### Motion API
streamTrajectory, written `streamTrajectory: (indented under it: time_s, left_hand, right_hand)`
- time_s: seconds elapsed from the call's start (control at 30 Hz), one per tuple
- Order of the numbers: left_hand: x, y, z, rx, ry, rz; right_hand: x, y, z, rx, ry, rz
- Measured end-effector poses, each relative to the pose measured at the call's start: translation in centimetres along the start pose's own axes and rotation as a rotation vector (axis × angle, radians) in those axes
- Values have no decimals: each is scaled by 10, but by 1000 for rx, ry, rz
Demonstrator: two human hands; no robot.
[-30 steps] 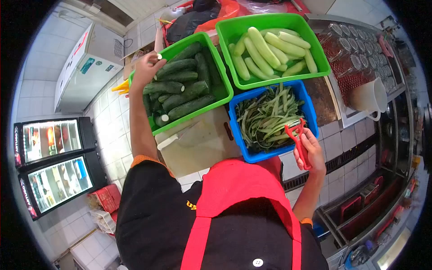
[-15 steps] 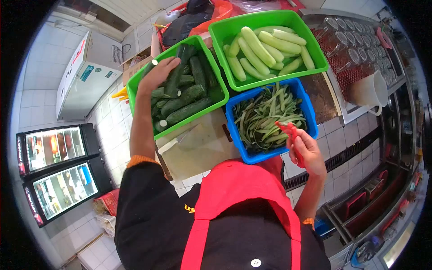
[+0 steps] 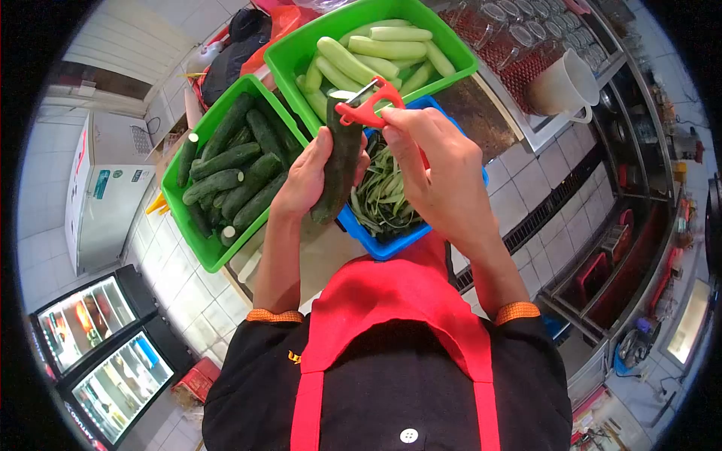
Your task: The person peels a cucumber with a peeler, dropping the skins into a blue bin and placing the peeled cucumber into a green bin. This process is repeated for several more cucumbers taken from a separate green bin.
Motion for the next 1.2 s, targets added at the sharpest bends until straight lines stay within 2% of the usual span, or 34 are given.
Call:
streamTrajectory:
  time_s: [0.03,0.17,0.23,0.27,0.33,0.37,0.43,0.47,0.5,0.57,0.63,0.67,0.7,0.77,0.8,0.87,0.93,1.2]
  left_hand:
    - [1,1,-1,-20,11,-92]
    - [-2,4,0,-24,-61,-38]
    - [-4,2,-3,-121,-105,-179]
    - [-8,0,-6,-122,-105,-177]
    - [-18,11,-13,3,-174,-415]
    - [-26,13,-18,225,-239,-486]
    - [-42,37,-17,428,-355,-453]
    - [-51,48,-14,425,-356,-456]
    - [-58,50,-16,530,-375,-377]
    - [-66,50,-14,637,-394,-286]
    - [-57,27,-14,411,-248,-346]
    - [-52,17,-14,236,-157,-366]
    - [-50,13,-10,231,-150,-356]
    - [-53,2,3,116,-1,-286]
    - [-51,-3,5,115,2,-275]
    - [-43,-13,11,-77,54,-238]
    - [-33,-24,10,-217,79,-231]
    - [-31,-20,3,-226,-8,-271]
  right_hand:
    - [-1,-1,1,-1,32,11]
    - [-1,-4,5,36,49,15]
    - [6,-10,5,43,-65,18]
    - [13,-14,6,44,-65,17]
    - [38,-31,3,-32,-170,112]
    - [47,-33,6,-31,-169,113]
    - [70,-39,9,-218,-311,103]
    - [84,-47,13,-282,-302,140]
    - [95,-56,18,-347,-296,174]
    - [107,-53,12,-318,-322,224]
    - [91,-20,6,-267,-401,69]
    - [78,-3,5,-212,-455,93]
    - [71,4,-1,-149,-374,53]
    - [57,12,-13,-91,-297,5]
    - [51,13,-22,-82,-300,-1]
    - [38,16,-29,26,-161,-39]
    - [27,19,-33,28,-159,-10]
    - [27,5,-28,-21,-170,-10]
Point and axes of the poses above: each hand's wrist, its own x-axis away from the middle knuckle, its own y-axis out of the back of the hand, z = x × y, the point moved 5 cm from there along -x, towards the middle knuckle, and after that the axes turned 11 degrees about y, right-handed, at the moved point
